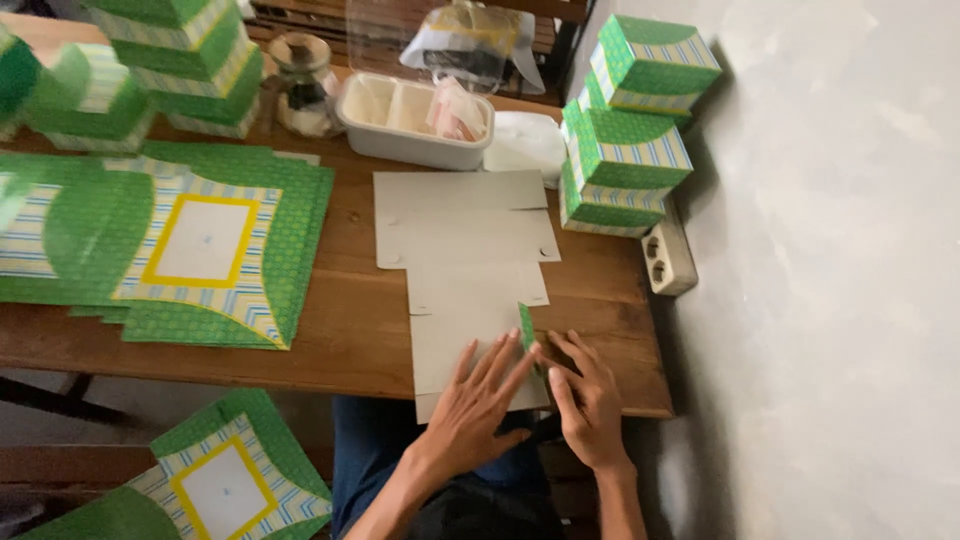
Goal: The person is assembling cardboard boxes by folding the pre-cut flaps and applying green adhesive strips to the edges.
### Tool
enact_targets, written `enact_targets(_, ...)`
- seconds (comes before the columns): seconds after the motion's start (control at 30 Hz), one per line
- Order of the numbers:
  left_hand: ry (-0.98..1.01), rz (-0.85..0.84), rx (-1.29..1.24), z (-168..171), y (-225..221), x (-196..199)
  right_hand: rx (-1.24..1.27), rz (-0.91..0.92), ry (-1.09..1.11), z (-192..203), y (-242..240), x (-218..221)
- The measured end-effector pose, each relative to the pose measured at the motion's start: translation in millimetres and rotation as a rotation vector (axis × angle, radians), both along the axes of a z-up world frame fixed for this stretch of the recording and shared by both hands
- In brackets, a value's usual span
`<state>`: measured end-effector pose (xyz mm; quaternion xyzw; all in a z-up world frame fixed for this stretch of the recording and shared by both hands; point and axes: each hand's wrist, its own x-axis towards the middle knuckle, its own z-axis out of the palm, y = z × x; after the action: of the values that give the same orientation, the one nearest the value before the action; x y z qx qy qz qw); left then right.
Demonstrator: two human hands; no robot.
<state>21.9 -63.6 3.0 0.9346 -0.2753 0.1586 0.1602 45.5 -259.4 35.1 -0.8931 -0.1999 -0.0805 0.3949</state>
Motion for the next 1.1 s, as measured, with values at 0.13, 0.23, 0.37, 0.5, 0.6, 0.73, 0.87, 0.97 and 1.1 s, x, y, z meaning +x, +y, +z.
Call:
enact_targets(0.13, -0.098, 0.037, 0.062, -6, 3, 0, -0.032, -0.035, -0.028, 1, 6, 0)
enact_targets(0.23, -0.067, -0.001, 0.009, -4, 4, 1, -0.083, -0.068, -0.110, -1, 5, 1)
enact_targets(0.37, -0.065, -0.011, 0.005, -6, 4, 4, -0.096, -0.056, -0.070, 1, 5, 1)
enact_targets(0.5, -0.063, 0.007, -0.010, -9, 2, 2, 0.111, -0.014, -0.055, 5, 3, -1)
enact_targets(0.6, -0.090, 0.019, 0.008, -10, 1, 2, 0.219, -0.051, -0.027, -2, -2, 2)
enact_targets(0.73, -0.112, 0.027, 0.035, -13, 1, 2, 0.152, -0.053, -0.073, -9, -3, 4)
enact_targets(0.87, -0.089, 0.032, 0.043, -12, 3, 0, 0.021, -0.033, -0.176, -6, 3, 1)
enact_targets(0.97, 0.019, -0.026, -0.037, -8, 9, -5, -0.021, -0.037, -0.180, -2, 3, 1)
enact_targets(1.1, 0.140, -0.064, -0.117, -2, 22, -18, -0.059, -0.038, -0.156, 0, 4, 0)
